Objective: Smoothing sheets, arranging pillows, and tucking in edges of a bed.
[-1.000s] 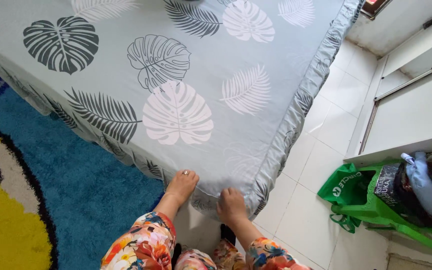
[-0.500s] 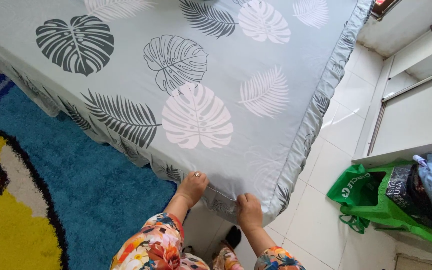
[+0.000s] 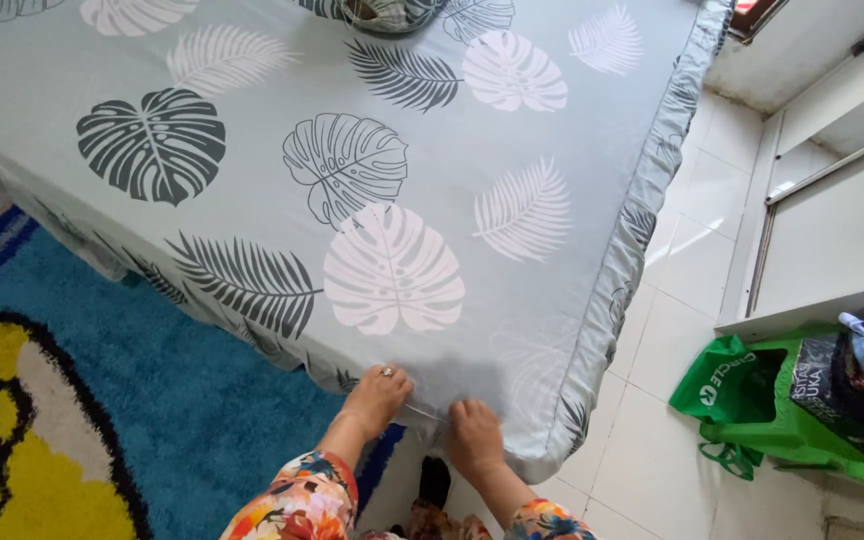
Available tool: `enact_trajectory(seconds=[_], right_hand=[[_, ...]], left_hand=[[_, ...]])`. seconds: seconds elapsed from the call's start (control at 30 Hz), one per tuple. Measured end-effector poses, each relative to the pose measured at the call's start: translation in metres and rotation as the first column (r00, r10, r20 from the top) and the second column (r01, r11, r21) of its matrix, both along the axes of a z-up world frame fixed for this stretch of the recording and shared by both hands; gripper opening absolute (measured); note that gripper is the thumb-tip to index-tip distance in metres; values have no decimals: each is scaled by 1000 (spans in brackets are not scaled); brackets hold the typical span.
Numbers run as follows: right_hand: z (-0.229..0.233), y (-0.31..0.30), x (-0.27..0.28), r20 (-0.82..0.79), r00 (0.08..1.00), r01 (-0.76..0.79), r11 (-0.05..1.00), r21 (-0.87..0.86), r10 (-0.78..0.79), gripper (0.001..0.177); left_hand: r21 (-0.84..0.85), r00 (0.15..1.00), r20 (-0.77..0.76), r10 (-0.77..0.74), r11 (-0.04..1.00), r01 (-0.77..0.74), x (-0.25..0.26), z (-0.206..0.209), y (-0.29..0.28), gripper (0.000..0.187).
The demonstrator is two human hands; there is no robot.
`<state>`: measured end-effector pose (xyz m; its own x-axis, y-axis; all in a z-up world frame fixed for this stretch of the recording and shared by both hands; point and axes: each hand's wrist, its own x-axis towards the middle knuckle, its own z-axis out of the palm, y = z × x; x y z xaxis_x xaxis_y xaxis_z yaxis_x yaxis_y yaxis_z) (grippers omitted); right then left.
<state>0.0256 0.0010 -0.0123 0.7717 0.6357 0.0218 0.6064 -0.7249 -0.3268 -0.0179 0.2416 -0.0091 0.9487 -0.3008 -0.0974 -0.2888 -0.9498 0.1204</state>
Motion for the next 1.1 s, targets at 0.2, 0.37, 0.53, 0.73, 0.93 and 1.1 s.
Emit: enact_trajectory(seconds=[0.2, 0.37, 0.53, 0.73, 0.93, 1.1], right_hand=[[16, 47, 10, -98, 985, -141, 990, -12, 139, 34], [18, 61, 14, -133, 987, -94, 996, -5, 92, 41], [15, 64, 14, -127, 986, -119, 991, -61, 110, 42], [4, 85, 3, -61, 989, -136, 990, -19, 135, 37], [-7, 105, -14, 63, 997, -36, 999, 8, 36, 24], [-12, 109, -31, 243, 965, 94, 995, 27, -98, 16]], left_hand=[[91, 998, 27, 56, 994, -58, 0, -5, 30, 26], [86, 997, 35, 71, 994, -74, -3, -9, 43, 18], [59, 999, 14, 52, 997, -53, -3, -8, 43, 18], [87, 998, -35, -49, 995, 51, -1, 0, 53, 23], [74, 991, 9, -135, 988, 134, -13, -29, 68, 21], [26, 974, 122, -192, 981, 190, -15, -36, 74, 18]])
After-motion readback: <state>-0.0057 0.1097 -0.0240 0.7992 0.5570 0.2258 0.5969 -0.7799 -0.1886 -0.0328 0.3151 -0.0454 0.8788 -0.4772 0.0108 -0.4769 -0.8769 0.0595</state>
